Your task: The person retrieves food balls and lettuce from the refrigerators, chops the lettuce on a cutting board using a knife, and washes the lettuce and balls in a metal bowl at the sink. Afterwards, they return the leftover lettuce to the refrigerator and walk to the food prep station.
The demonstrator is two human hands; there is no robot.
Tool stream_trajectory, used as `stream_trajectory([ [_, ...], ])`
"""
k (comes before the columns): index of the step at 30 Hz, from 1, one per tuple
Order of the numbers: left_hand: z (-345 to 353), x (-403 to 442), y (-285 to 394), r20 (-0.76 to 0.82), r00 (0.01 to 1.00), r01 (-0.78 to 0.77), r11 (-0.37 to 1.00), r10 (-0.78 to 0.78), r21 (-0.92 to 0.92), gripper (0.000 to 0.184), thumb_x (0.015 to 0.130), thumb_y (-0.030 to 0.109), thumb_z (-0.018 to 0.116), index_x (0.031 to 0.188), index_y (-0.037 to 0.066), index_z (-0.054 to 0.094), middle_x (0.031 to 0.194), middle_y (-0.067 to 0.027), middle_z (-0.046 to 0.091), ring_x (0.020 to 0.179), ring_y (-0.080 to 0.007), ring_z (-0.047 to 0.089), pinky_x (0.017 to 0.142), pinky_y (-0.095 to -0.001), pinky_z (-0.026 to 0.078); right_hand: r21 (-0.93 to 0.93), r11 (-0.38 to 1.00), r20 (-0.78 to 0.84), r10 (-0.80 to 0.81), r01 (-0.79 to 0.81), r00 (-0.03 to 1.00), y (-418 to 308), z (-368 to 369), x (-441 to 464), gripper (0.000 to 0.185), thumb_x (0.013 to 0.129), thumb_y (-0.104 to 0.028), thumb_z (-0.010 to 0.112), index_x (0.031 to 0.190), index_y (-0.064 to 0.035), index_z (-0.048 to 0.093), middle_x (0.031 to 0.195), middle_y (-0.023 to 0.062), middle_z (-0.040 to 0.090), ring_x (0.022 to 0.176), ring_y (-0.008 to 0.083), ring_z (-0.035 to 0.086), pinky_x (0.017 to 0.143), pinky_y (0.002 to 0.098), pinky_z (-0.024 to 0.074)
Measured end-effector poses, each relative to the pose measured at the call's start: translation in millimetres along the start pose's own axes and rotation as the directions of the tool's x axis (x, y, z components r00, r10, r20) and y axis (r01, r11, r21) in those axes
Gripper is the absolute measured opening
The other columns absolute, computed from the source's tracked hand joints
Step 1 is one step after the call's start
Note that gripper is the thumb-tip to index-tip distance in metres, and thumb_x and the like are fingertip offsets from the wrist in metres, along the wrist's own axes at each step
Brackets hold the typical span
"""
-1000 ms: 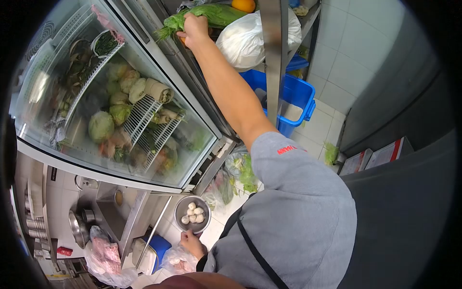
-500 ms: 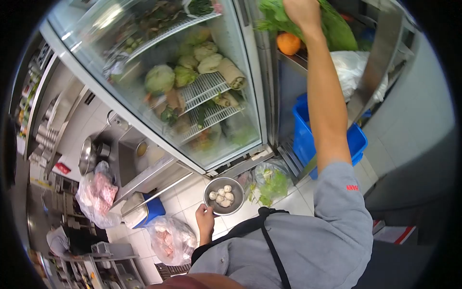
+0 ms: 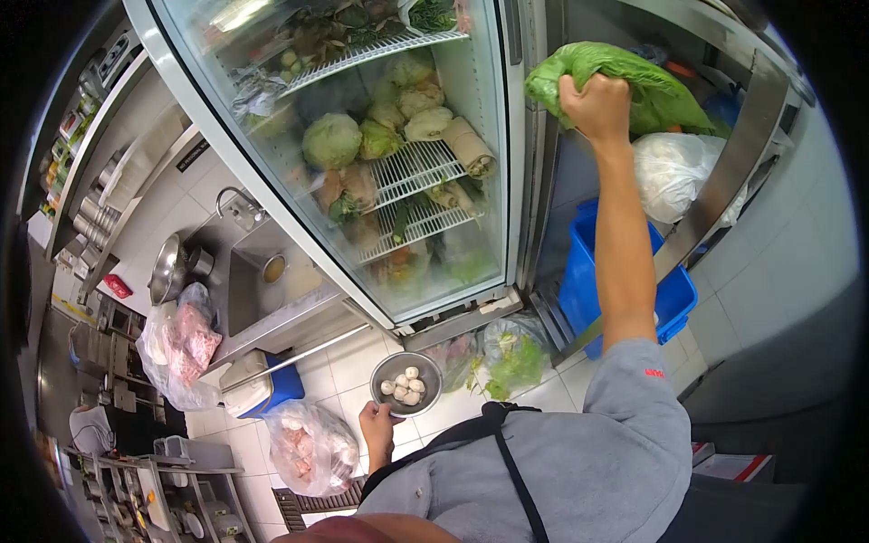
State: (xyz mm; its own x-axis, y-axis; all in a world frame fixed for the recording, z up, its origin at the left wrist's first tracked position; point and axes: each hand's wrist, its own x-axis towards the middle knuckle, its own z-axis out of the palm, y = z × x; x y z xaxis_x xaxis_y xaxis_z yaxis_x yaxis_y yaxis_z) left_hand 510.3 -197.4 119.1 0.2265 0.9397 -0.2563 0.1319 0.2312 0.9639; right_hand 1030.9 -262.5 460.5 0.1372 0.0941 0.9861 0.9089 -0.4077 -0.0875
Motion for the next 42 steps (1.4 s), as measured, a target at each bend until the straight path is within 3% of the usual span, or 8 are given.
stream_trajectory([
  [11, 11.5, 13.6, -1.9, -0.029, 0.991, -0.127, 0.989, 0.13, 0.08, 0.021, 0.08, 0.003, 0.057, 0.065, -0.002, 0.043, 0.061, -0.0135, 0.056, 0.053, -0.0179, 0.06, 0.046, -0.0313, 0.054, -0.087, 0.983, 0.131, -0.152, 0.164, 0.98, 72.4, 3.3, 70.3, 0.034, 0.073, -0.022, 0.064, 0.053, 0.005, 0.056, 0.048, 0.0204, 0.052, 0.043, 0.035, 0.056, 0.049, 0.04, 0.0474],
  [17, 9.0, 18.0, -5.5, -0.009, 0.997, -0.075, 0.996, 0.074, -0.042, 0.021, 0.08, 0.002, 0.056, 0.064, -0.002, 0.042, 0.063, -0.013, 0.056, 0.055, -0.0179, 0.061, 0.046, -0.0315, 0.056, -0.153, 0.936, 0.327, 0.352, -0.318, 0.877, 140.8, 9.3, 45.5, 0.033, 0.071, -0.025, 0.061, 0.072, 0.0072, 0.063, 0.073, 0.0283, 0.062, 0.069, 0.0386, 0.063, 0.062, 0.0451, 0.0472],
  [20, 6.3, 22.8, -4.8, 0.009, 1.0, -0.01, 0.999, 0.01, 0.03, 0.022, 0.08, 0.002, 0.056, 0.064, -0.002, 0.042, 0.064, -0.0131, 0.056, 0.054, -0.0185, 0.06, 0.047, -0.031, 0.057, 0.303, 0.493, 0.398, 0.712, -0.816, 0.578, 92.9, 3.2, 21.0, 0.024, 0.074, -0.017, 0.062, 0.079, 0.0062, 0.064, 0.072, 0.0091, 0.06, 0.066, 0.0197, 0.057, 0.061, 0.0366, 0.0456],
  [23, 9.8, 24.3, 12.5, 0.03, 0.999, -0.041, 0.993, 0.038, 0.109, 0.022, 0.081, 0.003, 0.056, 0.065, -0.001, 0.042, 0.063, -0.0119, 0.056, 0.054, -0.0184, 0.06, 0.047, -0.0308, 0.056, 0.736, 0.083, 0.288, 0.86, -0.672, 0.422, 55.9, 19.8, -18.3, 0.025, 0.076, -0.008, 0.065, 0.096, 0.0061, 0.062, 0.094, 0.0092, 0.063, 0.08, 0.0191, 0.061, 0.071, 0.0337, 0.0491],
  [26, 16.6, 23.9, 32.1, 0.016, 0.999, -0.053, 0.986, 0.051, 0.158, 0.021, 0.082, 0.003, 0.056, 0.066, 0.0, 0.043, 0.065, -0.0118, 0.056, 0.055, -0.0177, 0.06, 0.048, -0.0307, 0.057, 0.873, 0.206, -0.001, 0.907, -0.442, 0.421, 10.1, 24.5, -28.6, 0.034, 0.081, -0.012, 0.068, 0.109, 0.0058, 0.058, 0.108, 0.0092, 0.061, 0.09, 0.0193, 0.06, 0.079, 0.0326, 0.0488],
  [33, 33.5, 11.9, 16.2, -0.054, 0.998, -0.028, 0.997, 0.032, 0.068, 0.021, 0.08, 0.001, 0.055, 0.064, 0.0, 0.041, 0.065, -0.0103, 0.053, 0.056, -0.018, 0.059, 0.048, -0.0322, 0.057, 0.985, -0.128, 0.151, 0.962, -0.112, 0.227, -2.2, 18.8, -20.5, 0.057, 0.092, -0.035, 0.056, 0.131, 0.0031, 0.043, 0.132, 0.0127, 0.049, 0.117, 0.0261, 0.051, 0.098, 0.0379, 0.0412],
  [37, 43.8, 8.0, -0.9, -0.003, 1.0, 0.011, 0.999, -0.011, 0.036, 0.023, 0.079, 0.001, 0.055, 0.062, 0.001, 0.04, 0.063, -0.0086, 0.051, 0.053, -0.018, 0.057, 0.047, -0.0334, 0.057, 0.955, -0.208, 0.247, 0.952, -0.209, 0.182, 15.0, 19.7, -15.3, 0.069, 0.088, -0.048, 0.055, 0.138, -0.0033, 0.037, 0.138, 0.0116, 0.044, 0.122, 0.0295, 0.046, 0.102, 0.0455, 0.0372],
  [42, 51.5, 11.7, 6.5, 0.078, 0.997, -0.027, 0.996, 0.02, 0.088, 0.021, 0.08, 0.002, 0.055, 0.064, -0.002, 0.042, 0.063, -0.0084, 0.051, 0.053, -0.0166, 0.056, 0.049, -0.0321, 0.057, 0.927, -0.236, 0.285, 0.949, -0.292, 0.138, 55.4, 25.4, 0.3, 0.053, 0.077, -0.021, 0.067, 0.118, 0.0067, 0.049, 0.116, 0.0157, 0.055, 0.1, 0.0315, 0.059, 0.087, 0.0472, 0.05],
])
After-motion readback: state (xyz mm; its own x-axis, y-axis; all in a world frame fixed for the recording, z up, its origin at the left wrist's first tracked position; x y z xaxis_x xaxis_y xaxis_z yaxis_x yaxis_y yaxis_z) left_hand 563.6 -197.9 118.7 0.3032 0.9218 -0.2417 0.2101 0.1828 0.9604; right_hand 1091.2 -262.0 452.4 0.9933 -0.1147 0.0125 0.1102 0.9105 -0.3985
